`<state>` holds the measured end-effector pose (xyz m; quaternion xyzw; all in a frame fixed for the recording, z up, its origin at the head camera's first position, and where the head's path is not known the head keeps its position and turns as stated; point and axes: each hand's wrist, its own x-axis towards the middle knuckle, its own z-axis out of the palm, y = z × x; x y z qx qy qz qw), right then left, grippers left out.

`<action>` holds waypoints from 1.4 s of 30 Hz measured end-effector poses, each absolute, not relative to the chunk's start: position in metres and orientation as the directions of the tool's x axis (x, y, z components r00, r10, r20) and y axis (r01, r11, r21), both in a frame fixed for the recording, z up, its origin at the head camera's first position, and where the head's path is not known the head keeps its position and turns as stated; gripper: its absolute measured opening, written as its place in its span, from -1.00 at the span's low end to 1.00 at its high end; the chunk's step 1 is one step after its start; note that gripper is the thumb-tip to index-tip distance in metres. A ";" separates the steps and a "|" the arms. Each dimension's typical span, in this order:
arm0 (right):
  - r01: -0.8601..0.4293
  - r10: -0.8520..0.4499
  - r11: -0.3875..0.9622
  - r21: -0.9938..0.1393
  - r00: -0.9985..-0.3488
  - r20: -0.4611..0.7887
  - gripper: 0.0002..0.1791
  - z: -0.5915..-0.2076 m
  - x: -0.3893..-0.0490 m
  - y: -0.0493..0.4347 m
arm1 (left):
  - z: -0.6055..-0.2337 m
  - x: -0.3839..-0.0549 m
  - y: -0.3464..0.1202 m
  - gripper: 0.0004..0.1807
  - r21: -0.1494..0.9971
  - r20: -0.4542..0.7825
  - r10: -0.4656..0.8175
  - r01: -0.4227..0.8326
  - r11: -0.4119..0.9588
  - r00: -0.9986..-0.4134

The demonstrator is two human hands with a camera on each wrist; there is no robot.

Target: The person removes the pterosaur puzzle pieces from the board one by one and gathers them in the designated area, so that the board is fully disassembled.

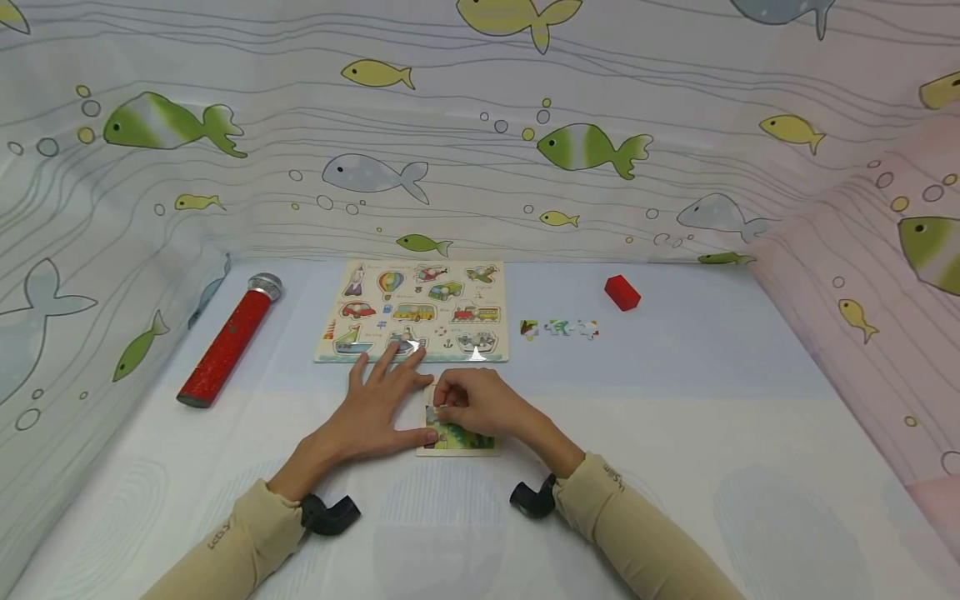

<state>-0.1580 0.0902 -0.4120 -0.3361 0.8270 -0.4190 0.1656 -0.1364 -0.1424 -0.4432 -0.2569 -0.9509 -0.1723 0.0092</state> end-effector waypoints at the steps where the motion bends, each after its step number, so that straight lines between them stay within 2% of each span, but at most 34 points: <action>1: -0.416 -0.689 0.428 -0.802 -0.725 0.008 -0.91 -0.411 -0.158 0.090 | -0.443 -0.136 -0.143 -0.12 0.322 0.106 0.485 0.492 0.809 -0.868; 7: -0.406 -0.661 0.446 -0.797 -0.750 0.013 -0.92 -0.411 -0.157 0.088 | -0.443 -0.137 -0.143 -0.11 0.318 0.096 0.483 0.487 0.814 -0.870; 15: -0.373 -0.632 0.394 -0.840 -0.773 0.047 -0.89 -0.417 -0.158 0.094 | -0.445 -0.137 -0.143 -0.11 0.312 0.094 0.487 0.490 0.814 -0.869; 27: -0.336 -0.545 0.382 -0.861 -0.834 0.084 -0.88 -0.416 -0.169 0.130 | -0.444 -0.138 -0.142 -0.08 0.311 0.089 0.485 0.487 0.816 -0.870; 36: -0.273 -0.408 0.485 -0.831 -0.911 0.061 -0.83 -0.415 -0.188 0.171 | -0.444 -0.138 -0.142 -0.06 0.311 0.076 0.483 0.481 0.819 -0.872; 42: -0.248 -0.372 0.515 -0.821 -0.927 0.047 -0.81 -0.420 -0.200 0.196 | -0.445 -0.138 -0.142 -0.06 0.313 0.076 0.481 0.479 0.820 -0.873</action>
